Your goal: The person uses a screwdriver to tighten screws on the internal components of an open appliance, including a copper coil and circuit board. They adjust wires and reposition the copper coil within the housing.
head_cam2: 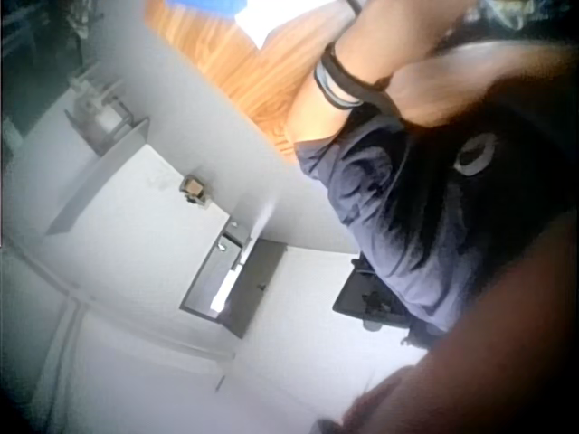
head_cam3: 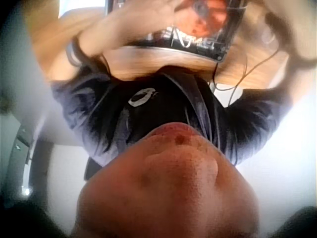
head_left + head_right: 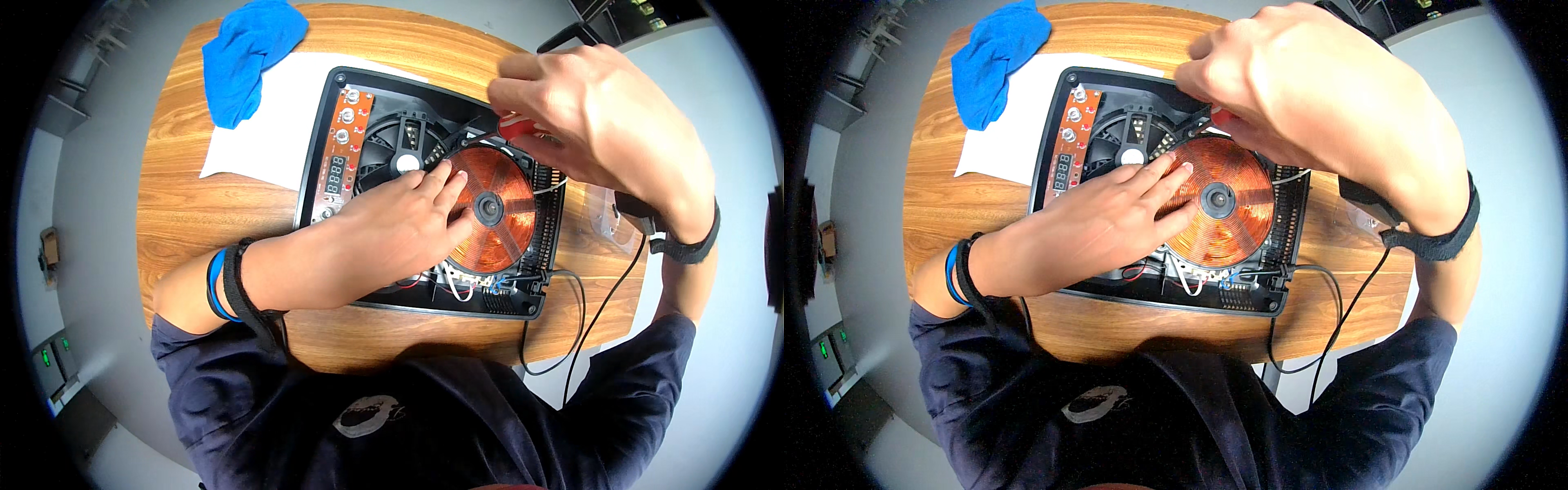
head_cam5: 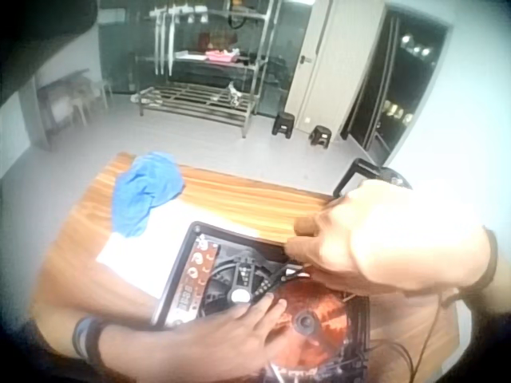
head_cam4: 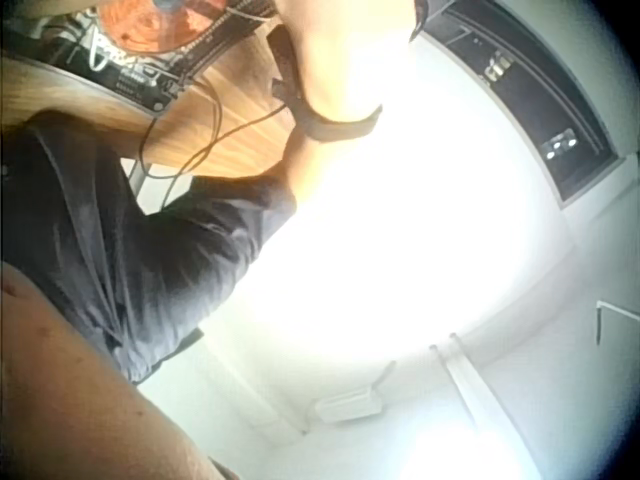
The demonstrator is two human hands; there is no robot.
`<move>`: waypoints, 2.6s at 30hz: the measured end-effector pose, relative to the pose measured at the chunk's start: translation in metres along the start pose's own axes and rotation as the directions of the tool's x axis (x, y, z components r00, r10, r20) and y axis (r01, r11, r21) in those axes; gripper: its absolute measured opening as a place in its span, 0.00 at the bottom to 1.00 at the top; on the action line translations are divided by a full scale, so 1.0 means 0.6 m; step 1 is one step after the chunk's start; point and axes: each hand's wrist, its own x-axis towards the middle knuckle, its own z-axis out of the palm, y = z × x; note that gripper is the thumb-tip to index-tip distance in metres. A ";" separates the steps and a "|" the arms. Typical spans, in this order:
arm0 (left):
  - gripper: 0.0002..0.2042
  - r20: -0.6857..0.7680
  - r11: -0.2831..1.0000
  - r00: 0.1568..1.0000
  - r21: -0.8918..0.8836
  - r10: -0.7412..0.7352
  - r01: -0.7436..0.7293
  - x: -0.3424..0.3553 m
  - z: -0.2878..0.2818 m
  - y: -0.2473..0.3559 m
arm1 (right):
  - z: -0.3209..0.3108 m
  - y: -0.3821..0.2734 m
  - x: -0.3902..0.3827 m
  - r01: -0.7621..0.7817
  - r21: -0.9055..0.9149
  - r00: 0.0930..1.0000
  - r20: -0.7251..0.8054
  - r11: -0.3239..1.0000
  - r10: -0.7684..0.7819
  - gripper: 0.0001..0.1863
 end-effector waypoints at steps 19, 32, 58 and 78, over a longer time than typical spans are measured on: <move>0.28 0.254 0.945 0.965 -0.296 -0.063 0.140 -0.037 -0.057 -0.001 | -0.008 0.005 -0.057 -0.173 0.354 0.982 -0.004 0.919 0.187 0.17; 0.43 0.268 0.994 0.963 -0.093 -0.026 0.053 -0.063 -0.034 0.019 | 0.011 0.001 -0.039 -0.203 0.326 0.954 -0.148 0.923 0.262 0.12; 0.31 0.160 0.996 0.985 -0.051 -0.058 0.067 -0.069 -0.031 0.023 | 0.028 0.034 -0.052 -0.315 0.193 0.935 -0.103 0.929 0.339 0.19; 0.33 0.166 0.995 0.985 -0.084 -0.047 0.061 -0.064 -0.039 0.018 | 0.011 0.021 -0.066 -0.169 0.396 0.979 -0.040 0.903 0.201 0.24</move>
